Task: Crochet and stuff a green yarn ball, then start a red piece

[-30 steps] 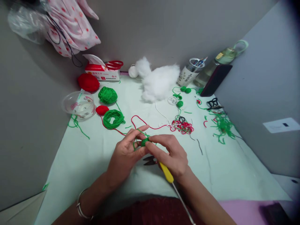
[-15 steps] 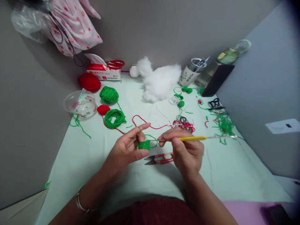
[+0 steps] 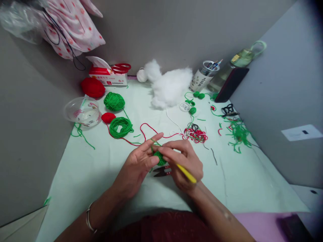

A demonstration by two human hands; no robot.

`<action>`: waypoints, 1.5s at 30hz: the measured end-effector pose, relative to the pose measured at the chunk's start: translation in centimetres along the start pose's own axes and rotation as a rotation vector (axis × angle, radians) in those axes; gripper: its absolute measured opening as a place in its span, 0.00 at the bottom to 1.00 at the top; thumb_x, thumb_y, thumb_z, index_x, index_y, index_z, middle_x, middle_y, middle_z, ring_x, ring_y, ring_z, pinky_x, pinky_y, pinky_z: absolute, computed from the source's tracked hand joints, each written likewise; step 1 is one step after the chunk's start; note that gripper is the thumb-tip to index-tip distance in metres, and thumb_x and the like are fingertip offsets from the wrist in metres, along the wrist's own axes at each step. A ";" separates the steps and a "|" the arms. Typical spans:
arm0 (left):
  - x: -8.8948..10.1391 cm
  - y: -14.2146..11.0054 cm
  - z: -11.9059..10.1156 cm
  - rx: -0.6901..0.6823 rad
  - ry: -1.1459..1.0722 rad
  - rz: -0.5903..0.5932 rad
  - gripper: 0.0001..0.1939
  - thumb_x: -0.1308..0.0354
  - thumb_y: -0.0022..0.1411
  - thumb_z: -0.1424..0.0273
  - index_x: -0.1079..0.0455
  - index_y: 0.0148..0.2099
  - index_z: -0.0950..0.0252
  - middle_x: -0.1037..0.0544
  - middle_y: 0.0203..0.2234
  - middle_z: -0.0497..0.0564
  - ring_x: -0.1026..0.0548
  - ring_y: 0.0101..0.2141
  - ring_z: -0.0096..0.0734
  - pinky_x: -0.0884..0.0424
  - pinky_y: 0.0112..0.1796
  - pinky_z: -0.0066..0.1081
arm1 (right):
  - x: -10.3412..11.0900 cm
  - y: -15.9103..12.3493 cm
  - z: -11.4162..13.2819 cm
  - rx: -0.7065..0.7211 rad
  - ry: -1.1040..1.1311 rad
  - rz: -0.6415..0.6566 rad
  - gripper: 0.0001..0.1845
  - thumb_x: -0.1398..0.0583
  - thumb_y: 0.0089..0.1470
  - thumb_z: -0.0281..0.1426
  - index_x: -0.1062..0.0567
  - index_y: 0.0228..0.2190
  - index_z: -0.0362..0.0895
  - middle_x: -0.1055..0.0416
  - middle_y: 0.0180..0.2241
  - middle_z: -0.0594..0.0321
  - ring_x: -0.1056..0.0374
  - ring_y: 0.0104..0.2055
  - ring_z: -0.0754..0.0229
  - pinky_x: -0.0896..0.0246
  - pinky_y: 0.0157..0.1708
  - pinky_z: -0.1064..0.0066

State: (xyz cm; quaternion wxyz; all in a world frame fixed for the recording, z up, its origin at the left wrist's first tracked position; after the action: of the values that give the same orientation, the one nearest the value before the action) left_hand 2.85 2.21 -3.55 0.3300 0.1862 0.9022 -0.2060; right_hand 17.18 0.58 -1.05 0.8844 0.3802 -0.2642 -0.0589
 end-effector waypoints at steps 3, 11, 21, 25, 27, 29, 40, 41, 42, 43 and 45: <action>-0.5 -0.1 -0.1 -0.010 -0.044 0.040 0.31 0.31 0.62 0.66 0.29 0.66 0.55 0.19 0.43 0.52 0.22 0.49 0.39 0.31 0.53 0.35 | 0.2 0.4 -0.3 -0.059 0.106 -0.028 0.18 0.39 0.65 0.24 0.18 0.51 0.55 0.21 0.40 0.58 0.24 0.39 0.57 0.27 0.34 0.64; -0.5 -0.1 0.3 -0.011 -0.053 0.002 0.36 0.25 0.56 0.64 0.30 0.66 0.54 0.19 0.43 0.49 0.22 0.45 0.36 0.31 0.50 0.33 | 0.1 0.6 -0.3 -0.130 0.245 -0.126 0.16 0.38 0.64 0.25 0.16 0.47 0.55 0.21 0.36 0.60 0.25 0.36 0.57 0.28 0.32 0.64; 0.0 0.0 0.2 -0.081 0.020 -0.104 0.38 0.25 0.54 0.71 0.30 0.66 0.56 0.19 0.41 0.48 0.23 0.44 0.33 0.30 0.49 0.31 | -0.4 0.6 -1.3 -0.260 0.341 -0.092 0.11 0.39 0.66 0.29 0.16 0.43 0.53 0.17 0.35 0.60 0.23 0.38 0.54 0.26 0.38 0.59; -0.2 0.0 0.3 -0.037 -0.025 -0.124 0.32 0.28 0.58 0.70 0.29 0.65 0.59 0.18 0.42 0.50 0.22 0.44 0.32 0.30 0.49 0.30 | -0.4 -0.3 -0.5 -0.038 0.006 -0.102 0.20 0.37 0.62 0.23 0.18 0.50 0.56 0.19 0.43 0.58 0.23 0.43 0.53 0.27 0.38 0.60; -0.5 0.1 0.2 0.016 -0.121 -0.050 0.27 0.29 0.60 0.69 0.26 0.62 0.60 0.18 0.42 0.51 0.22 0.42 0.31 0.30 0.48 0.29 | -0.2 -0.3 -0.4 -0.046 0.044 -0.146 0.21 0.37 0.62 0.22 0.18 0.51 0.56 0.19 0.42 0.58 0.24 0.42 0.54 0.27 0.36 0.63; -0.6 0.1 0.0 0.043 -0.190 0.014 0.24 0.30 0.61 0.69 0.24 0.59 0.62 0.17 0.42 0.52 0.22 0.42 0.30 0.30 0.48 0.28 | -0.1 0.0 -0.5 -0.106 0.187 -0.152 0.18 0.38 0.64 0.22 0.17 0.49 0.55 0.19 0.38 0.60 0.24 0.39 0.56 0.27 0.35 0.64; 0.3 0.4 -1.3 0.034 -0.190 0.042 0.25 0.29 0.57 0.70 0.21 0.57 0.66 0.19 0.37 0.51 0.24 0.40 0.31 0.32 0.46 0.28 | 0.4 1.1 -2.8 -0.648 0.826 -0.207 0.07 0.33 0.61 0.35 0.14 0.33 0.47 0.21 0.30 0.62 0.28 0.25 0.64 0.29 0.25 0.71; 0.4 0.4 -1.4 0.035 -0.178 0.043 0.24 0.29 0.57 0.70 0.20 0.57 0.66 0.19 0.37 0.51 0.24 0.39 0.30 0.32 0.45 0.28 | 0.4 1.2 -2.8 -0.670 0.846 -0.213 0.07 0.33 0.60 0.35 0.14 0.32 0.47 0.22 0.29 0.62 0.28 0.24 0.64 0.29 0.25 0.72; 0.4 0.3 -1.4 0.035 -0.167 0.042 0.24 0.29 0.57 0.70 0.20 0.56 0.66 0.19 0.37 0.51 0.24 0.39 0.30 0.32 0.45 0.27 | 0.5 1.3 -2.8 -0.689 0.858 -0.218 0.07 0.32 0.60 0.36 0.14 0.32 0.47 0.22 0.29 0.62 0.29 0.24 0.65 0.30 0.25 0.73; 0.5 0.3 -1.5 0.035 -0.156 0.042 0.23 0.29 0.57 0.70 0.19 0.56 0.65 0.20 0.37 0.51 0.24 0.40 0.29 0.32 0.45 0.27 | 0.6 1.5 -2.7 -0.701 0.864 -0.226 0.07 0.32 0.59 0.36 0.14 0.32 0.47 0.22 0.29 0.62 0.29 0.24 0.65 0.30 0.24 0.73; 0.6 0.3 -1.5 0.031 -0.138 0.046 0.23 0.29 0.58 0.68 0.19 0.56 0.65 0.20 0.38 0.51 0.25 0.40 0.29 0.32 0.45 0.26 | 0.7 1.6 -2.7 -0.722 0.871 -0.231 0.08 0.31 0.59 0.36 0.15 0.31 0.47 0.23 0.28 0.63 0.29 0.24 0.65 0.30 0.24 0.74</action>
State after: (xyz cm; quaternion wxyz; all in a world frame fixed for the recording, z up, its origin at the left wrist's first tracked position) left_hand 1.80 3.33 -2.97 0.3933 0.1971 0.8694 -0.2250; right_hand 19.02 3.26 -1.17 0.9732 0.0697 0.2042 -0.0798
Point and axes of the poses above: each hand's wrist, its own y-axis towards the middle knuckle, its own x-axis out of the back of the hand, z = x × y, the point moved 3 cm from there along y, towards the middle knuckle
